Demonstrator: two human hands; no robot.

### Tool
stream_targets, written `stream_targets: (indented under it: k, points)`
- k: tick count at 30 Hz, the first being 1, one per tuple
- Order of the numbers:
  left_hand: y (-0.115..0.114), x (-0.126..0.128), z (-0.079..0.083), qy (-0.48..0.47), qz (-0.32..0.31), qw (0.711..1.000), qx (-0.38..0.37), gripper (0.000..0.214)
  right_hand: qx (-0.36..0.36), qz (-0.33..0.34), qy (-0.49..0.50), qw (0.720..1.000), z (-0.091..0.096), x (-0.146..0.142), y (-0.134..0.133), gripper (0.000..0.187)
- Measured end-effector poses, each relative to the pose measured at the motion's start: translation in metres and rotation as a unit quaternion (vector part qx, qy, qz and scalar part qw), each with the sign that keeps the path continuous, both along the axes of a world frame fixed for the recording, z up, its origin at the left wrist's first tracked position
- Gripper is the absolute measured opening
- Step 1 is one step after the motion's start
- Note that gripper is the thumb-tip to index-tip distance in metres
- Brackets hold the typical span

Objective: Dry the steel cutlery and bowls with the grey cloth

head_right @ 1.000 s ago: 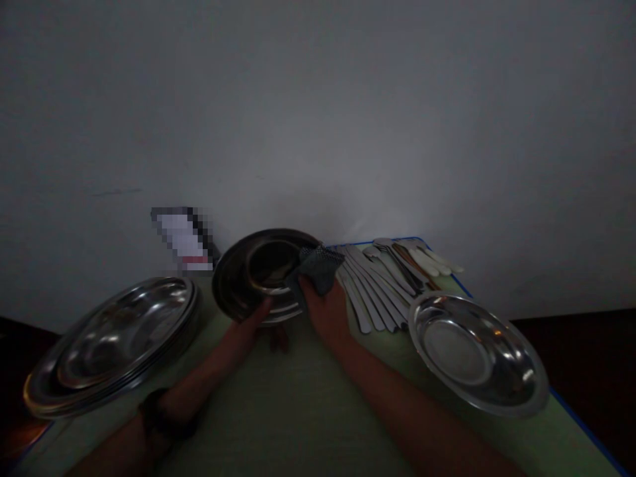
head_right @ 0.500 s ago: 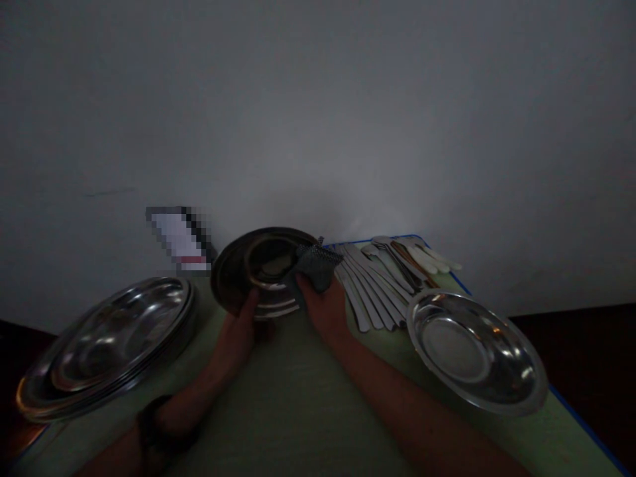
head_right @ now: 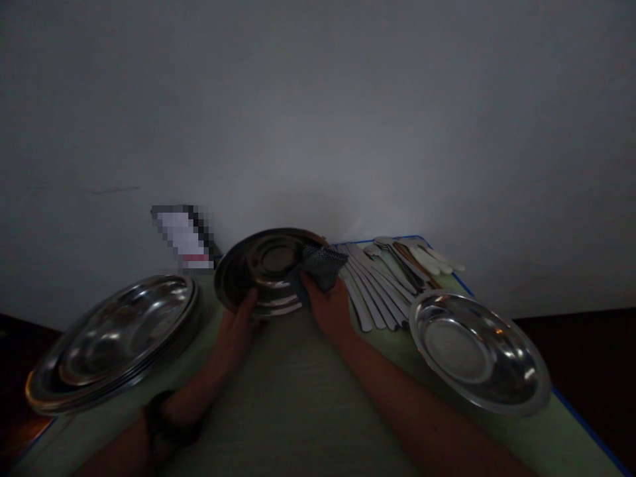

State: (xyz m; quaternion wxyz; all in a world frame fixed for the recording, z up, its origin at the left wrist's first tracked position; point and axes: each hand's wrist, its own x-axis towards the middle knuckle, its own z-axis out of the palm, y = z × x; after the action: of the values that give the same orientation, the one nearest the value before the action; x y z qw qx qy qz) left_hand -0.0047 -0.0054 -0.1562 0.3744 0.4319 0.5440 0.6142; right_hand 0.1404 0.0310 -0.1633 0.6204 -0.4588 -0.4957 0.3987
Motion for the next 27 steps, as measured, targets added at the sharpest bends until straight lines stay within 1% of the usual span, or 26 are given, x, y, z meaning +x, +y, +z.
stream_targets:
  k: [3,6,8,12,14,16,19,23,27]
  points:
    - [0.002,-0.002,0.005,0.033,0.023,0.999,0.028,0.036,0.0,0.007,-0.034,0.999,0.0,0.0,-0.001,0.032]
    - [0.002,-0.001,0.01,0.04,0.016,0.998,0.044,0.032,-0.007,0.005,-0.047,0.999,0.0,-0.001,-0.002,0.035]
    - [0.001,0.0,0.012,0.055,0.014,0.996,0.062,0.03,0.002,0.003,-0.043,0.999,0.0,-0.001,-0.002,0.034]
    - [0.003,-0.003,0.01,0.081,0.02,0.992,0.097,0.042,0.019,-0.034,-0.036,0.999,-0.002,0.0,0.002,0.032]
    - [0.006,-0.005,0.008,0.052,0.03,0.996,0.073,0.043,0.005,-0.044,-0.039,0.998,-0.006,0.001,0.005,0.035]
    - [0.009,-0.007,0.007,0.01,0.034,0.999,0.024,0.038,-0.007,-0.042,-0.043,0.998,-0.009,0.001,0.008,0.037]
    - [0.012,-0.008,0.007,-0.015,0.019,0.999,-0.033,0.039,-0.009,-0.044,-0.047,0.998,-0.011,0.003,0.009,0.041]
    - [0.005,-0.006,0.005,0.004,0.002,1.0,-0.028,0.043,-0.013,-0.068,-0.061,0.996,-0.009,0.004,0.008,0.039]
    - [-0.004,-0.004,0.003,0.063,-0.017,0.998,0.02,0.047,0.006,-0.066,-0.073,0.995,-0.005,0.005,0.006,0.039]
